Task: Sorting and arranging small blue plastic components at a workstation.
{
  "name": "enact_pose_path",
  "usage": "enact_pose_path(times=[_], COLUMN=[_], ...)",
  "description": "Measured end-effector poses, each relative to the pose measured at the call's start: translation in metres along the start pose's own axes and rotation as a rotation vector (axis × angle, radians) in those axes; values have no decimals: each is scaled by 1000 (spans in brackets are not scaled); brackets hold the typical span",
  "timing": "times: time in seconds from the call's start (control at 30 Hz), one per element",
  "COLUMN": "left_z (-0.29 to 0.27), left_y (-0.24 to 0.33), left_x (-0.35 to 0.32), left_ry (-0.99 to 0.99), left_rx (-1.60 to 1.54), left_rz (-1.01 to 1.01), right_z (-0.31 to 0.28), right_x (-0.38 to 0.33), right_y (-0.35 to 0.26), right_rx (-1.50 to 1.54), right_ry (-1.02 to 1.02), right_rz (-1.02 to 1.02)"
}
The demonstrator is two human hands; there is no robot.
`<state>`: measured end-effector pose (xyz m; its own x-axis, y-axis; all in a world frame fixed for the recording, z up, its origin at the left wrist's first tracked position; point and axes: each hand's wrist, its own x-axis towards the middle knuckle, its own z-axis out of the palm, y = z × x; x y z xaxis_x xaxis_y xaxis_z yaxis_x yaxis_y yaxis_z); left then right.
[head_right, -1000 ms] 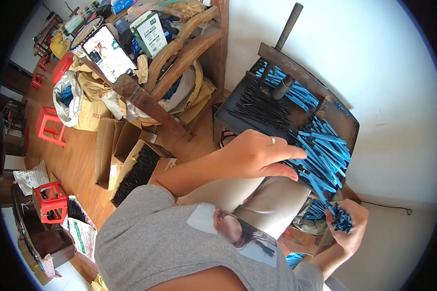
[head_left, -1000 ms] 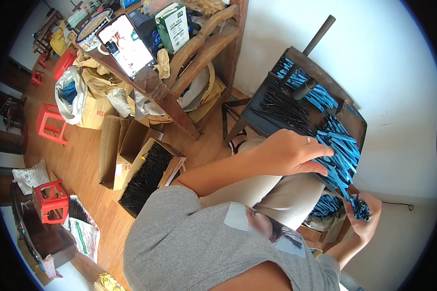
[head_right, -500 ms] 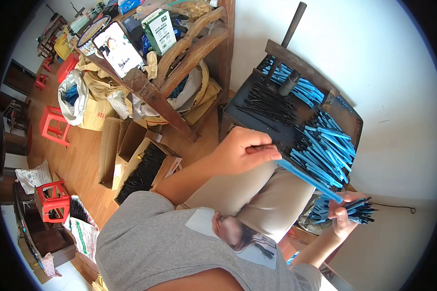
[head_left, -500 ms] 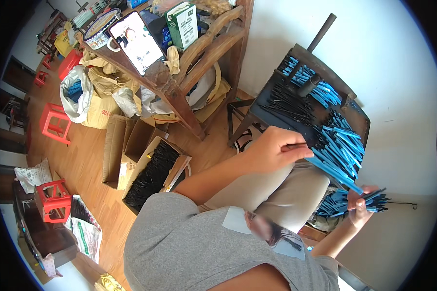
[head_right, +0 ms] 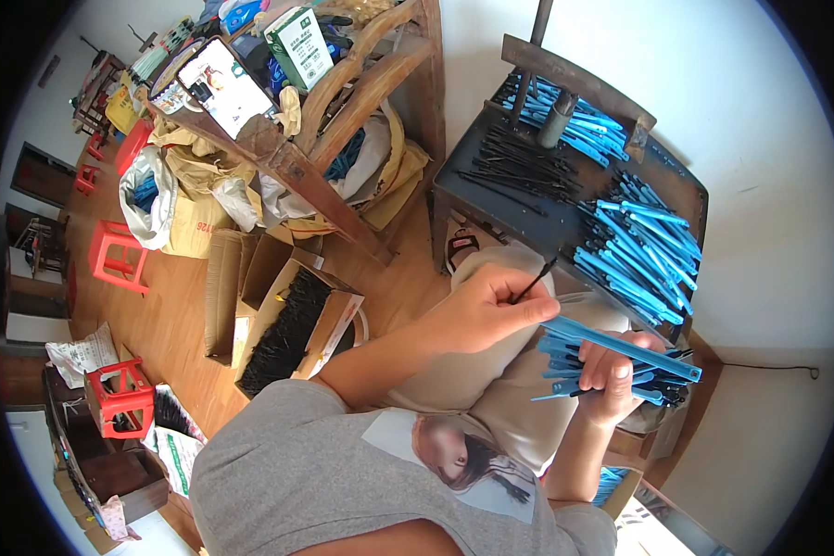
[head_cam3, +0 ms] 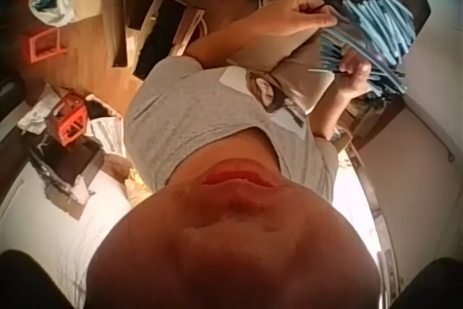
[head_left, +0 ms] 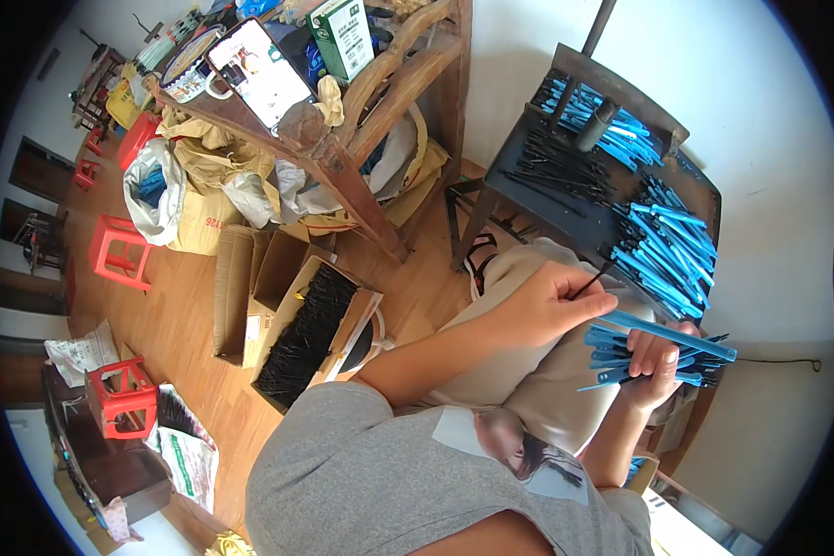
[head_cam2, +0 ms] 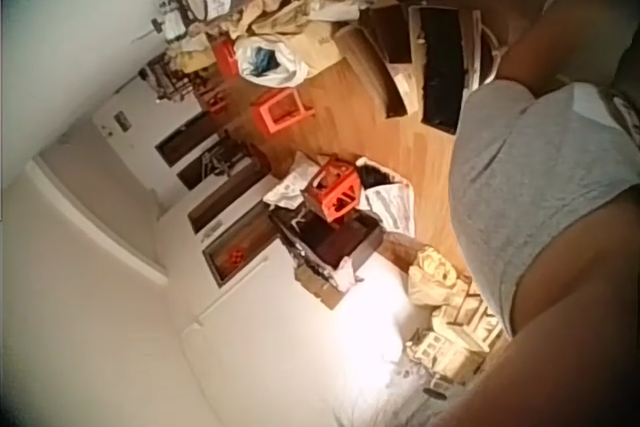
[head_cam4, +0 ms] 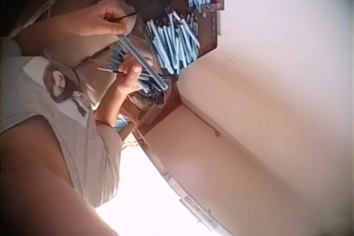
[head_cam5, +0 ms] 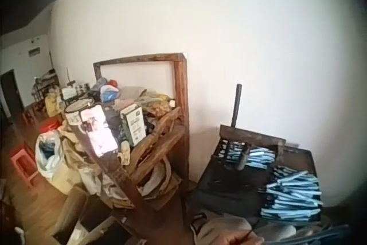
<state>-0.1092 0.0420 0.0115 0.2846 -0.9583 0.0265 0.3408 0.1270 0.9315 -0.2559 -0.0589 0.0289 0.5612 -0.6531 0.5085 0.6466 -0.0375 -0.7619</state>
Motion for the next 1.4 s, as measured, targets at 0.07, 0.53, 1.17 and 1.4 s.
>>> enact_pose_path(times=[0.07,0.53,1.17,1.4], left_z=[5,33,23,17], left_y=[-5,-19,60,82], left_x=[-2,-31,71,122], left_ry=[-49,-82,280,442], left_rx=[-45,-40,253,337], left_rz=[4,-25,724,868], right_z=[4,10,-13,-24], right_x=[-6,-34,-2,14], right_y=[-2,-20,-27,-28], right_rx=[1,-124,-395,-654], right_ry=[44,25,201,124], right_rz=[17,-70,-75,-39])
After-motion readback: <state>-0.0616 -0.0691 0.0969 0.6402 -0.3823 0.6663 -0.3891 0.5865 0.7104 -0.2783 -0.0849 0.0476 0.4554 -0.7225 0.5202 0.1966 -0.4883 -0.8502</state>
